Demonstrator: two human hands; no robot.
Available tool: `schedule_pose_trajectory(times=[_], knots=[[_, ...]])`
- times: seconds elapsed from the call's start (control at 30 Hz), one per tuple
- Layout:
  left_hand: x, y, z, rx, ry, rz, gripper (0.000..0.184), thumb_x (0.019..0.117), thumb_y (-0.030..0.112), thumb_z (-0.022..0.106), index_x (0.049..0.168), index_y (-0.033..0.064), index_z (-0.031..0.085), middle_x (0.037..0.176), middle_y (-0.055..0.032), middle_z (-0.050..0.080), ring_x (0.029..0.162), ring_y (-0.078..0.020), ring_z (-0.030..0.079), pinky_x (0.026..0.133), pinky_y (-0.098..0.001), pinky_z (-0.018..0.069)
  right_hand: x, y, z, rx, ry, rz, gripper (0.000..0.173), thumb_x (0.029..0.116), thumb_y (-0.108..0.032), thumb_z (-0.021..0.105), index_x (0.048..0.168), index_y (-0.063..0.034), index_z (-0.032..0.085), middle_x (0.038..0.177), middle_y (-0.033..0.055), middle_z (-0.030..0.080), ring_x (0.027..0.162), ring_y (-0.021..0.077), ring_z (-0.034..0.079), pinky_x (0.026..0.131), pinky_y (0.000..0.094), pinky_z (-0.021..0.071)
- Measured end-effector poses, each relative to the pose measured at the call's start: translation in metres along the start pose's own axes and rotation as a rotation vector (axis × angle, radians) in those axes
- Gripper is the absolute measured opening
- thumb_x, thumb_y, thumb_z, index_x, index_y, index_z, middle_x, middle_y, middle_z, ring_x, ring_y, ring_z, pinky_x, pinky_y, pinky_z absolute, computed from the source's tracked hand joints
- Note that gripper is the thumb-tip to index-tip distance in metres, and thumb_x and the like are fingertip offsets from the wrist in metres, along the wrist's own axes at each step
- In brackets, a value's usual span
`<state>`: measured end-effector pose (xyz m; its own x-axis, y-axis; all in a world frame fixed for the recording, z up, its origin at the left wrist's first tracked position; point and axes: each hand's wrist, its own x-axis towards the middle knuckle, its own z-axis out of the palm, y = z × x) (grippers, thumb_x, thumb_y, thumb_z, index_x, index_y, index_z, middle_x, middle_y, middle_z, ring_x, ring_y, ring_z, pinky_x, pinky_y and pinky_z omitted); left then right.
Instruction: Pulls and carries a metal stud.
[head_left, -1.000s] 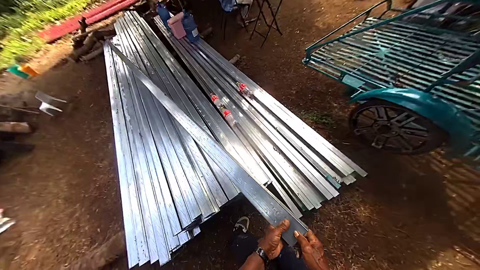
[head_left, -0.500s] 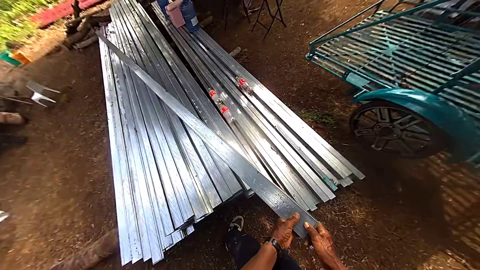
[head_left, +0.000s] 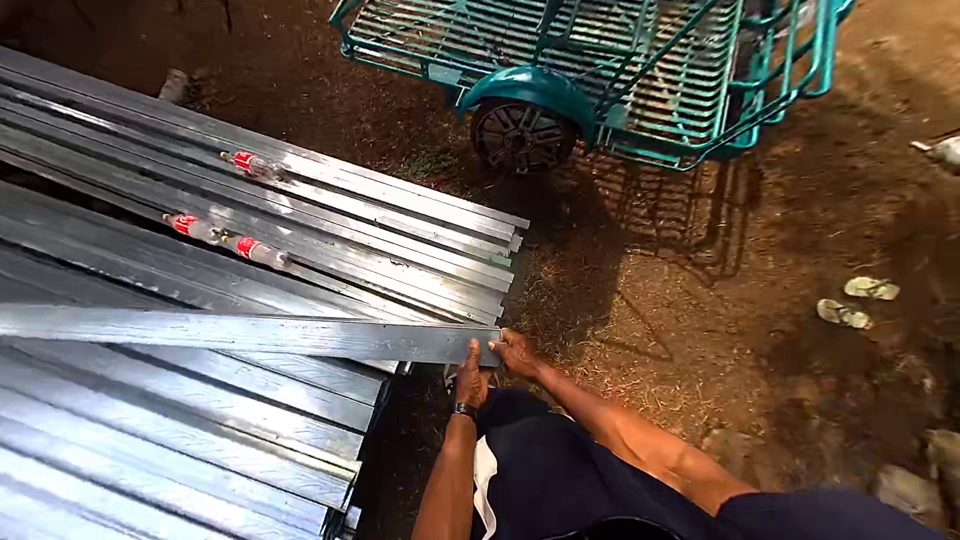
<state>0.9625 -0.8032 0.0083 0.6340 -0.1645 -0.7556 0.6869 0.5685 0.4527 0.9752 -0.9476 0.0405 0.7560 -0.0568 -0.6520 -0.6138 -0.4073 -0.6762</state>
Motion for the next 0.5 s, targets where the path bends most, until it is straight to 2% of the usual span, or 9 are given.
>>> schedule_pose_trajectory(times=[0.13, 0.2, 0.33, 0.43, 0.5], knots=[[0.020, 0.006, 0.011, 0.053, 0.023, -0.050, 0.055, 0.1052, 0.041, 0.057, 0.146, 0.0045, 0.049, 0.133, -0.0193, 0.064, 0.118, -0.0322, 0.065, 0.097, -0.0532, 0.0567, 0.020, -0.002, -0.008, 0.013, 0.008, 0.014, 0.033, 0.1013, -0.031, 0.061, 0.103, 0.0016, 0.058, 0.094, 0.0185, 0.064, 0.084, 0.0290, 0.066, 0.079, 0.0494, 0.0555], [0.030, 0.008, 0.015, 0.063, 0.035, -0.063, 0.055, 0.1053, 0.042, 0.056, 0.146, 0.0055, 0.049, 0.134, -0.0185, 0.063, 0.119, -0.0318, 0.065, 0.097, -0.0536, 0.0562, 0.029, -0.003, -0.012, 0.033, -0.009, 0.019, 0.033, 0.1021, -0.032, 0.060, 0.103, 0.0009, 0.058, 0.092, 0.0175, 0.063, 0.077, 0.0271, 0.066, 0.073, 0.0474, 0.0572], [0.053, 0.006, 0.027, 0.037, 0.070, -0.039, 0.054, 0.1045, 0.043, 0.057, 0.143, 0.0049, 0.052, 0.131, -0.0191, 0.065, 0.115, -0.0330, 0.066, 0.094, -0.0542, 0.0576, 0.053, -0.003, -0.027, 0.058, -0.055, 0.020, 0.034, 0.1013, -0.034, 0.061, 0.104, 0.0000, 0.056, 0.091, 0.0168, 0.063, 0.073, 0.0260, 0.065, 0.068, 0.0461, 0.0575], [0.071, 0.006, 0.045, 0.006, 0.134, 0.008, 0.052, 0.1042, 0.040, 0.059, 0.143, 0.0056, 0.052, 0.129, -0.0195, 0.066, 0.113, -0.0327, 0.068, 0.093, -0.0541, 0.0581, 0.080, -0.002, -0.042, 0.046, -0.100, 0.022, 0.038, 0.0984, -0.035, 0.065, 0.108, 0.0011, 0.057, 0.095, 0.0184, 0.064, 0.082, 0.0289, 0.066, 0.076, 0.0489, 0.0564], [0.086, 0.005, 0.060, -0.018, 0.209, 0.057, 0.052, 0.1031, 0.038, 0.062, 0.143, 0.0060, 0.051, 0.127, -0.0191, 0.067, 0.111, -0.0317, 0.068, 0.092, -0.0527, 0.0585, 0.099, -0.003, -0.054, 0.011, -0.145, -0.004, 0.040, 0.0985, -0.035, 0.065, 0.109, 0.0024, 0.058, 0.098, 0.0201, 0.065, 0.091, 0.0313, 0.065, 0.085, 0.0510, 0.0550]])
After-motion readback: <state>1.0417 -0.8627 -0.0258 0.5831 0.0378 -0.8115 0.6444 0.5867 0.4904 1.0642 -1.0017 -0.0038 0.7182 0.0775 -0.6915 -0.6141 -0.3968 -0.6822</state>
